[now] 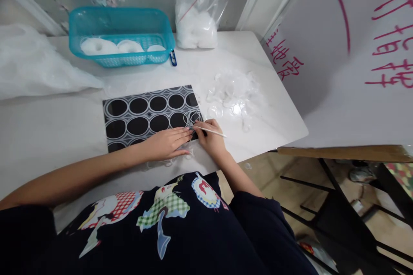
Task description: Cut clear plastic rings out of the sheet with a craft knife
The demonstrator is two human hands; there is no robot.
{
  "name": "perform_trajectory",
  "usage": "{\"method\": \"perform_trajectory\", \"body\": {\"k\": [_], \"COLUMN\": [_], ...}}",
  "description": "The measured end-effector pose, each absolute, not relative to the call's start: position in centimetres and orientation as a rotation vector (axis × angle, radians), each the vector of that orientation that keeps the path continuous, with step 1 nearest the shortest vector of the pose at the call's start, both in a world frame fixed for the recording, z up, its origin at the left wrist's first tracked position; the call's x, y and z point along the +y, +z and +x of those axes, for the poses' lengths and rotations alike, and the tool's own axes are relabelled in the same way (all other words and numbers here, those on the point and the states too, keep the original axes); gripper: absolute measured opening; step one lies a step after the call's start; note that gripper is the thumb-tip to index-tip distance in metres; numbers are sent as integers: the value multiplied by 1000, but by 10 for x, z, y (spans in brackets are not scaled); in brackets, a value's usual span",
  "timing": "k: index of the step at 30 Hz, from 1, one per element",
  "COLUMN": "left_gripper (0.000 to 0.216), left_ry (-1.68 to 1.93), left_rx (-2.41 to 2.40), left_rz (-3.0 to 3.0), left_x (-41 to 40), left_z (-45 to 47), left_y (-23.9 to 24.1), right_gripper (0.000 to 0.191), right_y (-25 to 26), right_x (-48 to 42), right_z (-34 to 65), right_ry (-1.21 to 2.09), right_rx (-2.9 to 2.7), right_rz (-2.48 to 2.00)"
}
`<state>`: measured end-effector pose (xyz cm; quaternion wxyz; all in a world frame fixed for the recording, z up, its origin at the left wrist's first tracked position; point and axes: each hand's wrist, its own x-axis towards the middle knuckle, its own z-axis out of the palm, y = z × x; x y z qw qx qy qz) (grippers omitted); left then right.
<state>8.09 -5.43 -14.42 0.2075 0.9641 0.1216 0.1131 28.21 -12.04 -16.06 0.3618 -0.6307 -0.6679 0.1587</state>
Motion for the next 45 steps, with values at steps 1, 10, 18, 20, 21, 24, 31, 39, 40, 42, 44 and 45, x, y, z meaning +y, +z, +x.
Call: {"method": "perform_trajectory", "body": {"k": [1, 10, 18, 20, 21, 24, 31, 39, 40, 42, 44, 45], "left_gripper": [56, 60, 21, 26, 32, 41, 31, 31, 32, 34, 33, 31], "left_ry": [323, 208, 1111, 1163, 1121, 959, 874, 825, 820, 791, 765, 766], "left_rx": [334, 309, 710, 788, 792, 698, 593, 707, 708, 702, 714, 735], "left_rz": [2678, 2611, 2138, 1962, 1896, 1697, 1225, 1243, 1239, 1245, 1291, 1333], "left_x": [-55, -49, -37, -38, -39, -44, -49, -31, -29, -28, -30, -32], "left_z": [81, 79, 55, 49, 47, 42, 30, 34, 36, 39, 41, 41], "left_y": [-142, -142, -75, -50, -40, -23, -22, -40, -46, -57, -64, -67], "right_gripper": [20, 34, 24, 25, 26, 25, 19, 35, 39, 46, 51, 54], "right_y": [-164, -111, -65, -52, -45, -26, -29, -46, -48, -53, -56, -57], "right_x": [-122, -35, -51, -59, -61, -62, -61, -66, -66, -63, -59, -57], "right_z": [281, 362, 295, 273, 265, 247, 228, 226, 225, 222, 219, 218], "right_ry": [370, -84, 1056, 1265, 1345, 1515, 1528, 1554, 1539, 1506, 1529, 1557], "right_rx": [-1777, -1305, -1137, -1135, -1148, -1153, -1142, -1140, -1165, -1208, -1198, -1165], "right_rz": [-1614, -1771, -1341, -1188, -1126, -981, -925, -786, -756, -717, -683, -662]}}
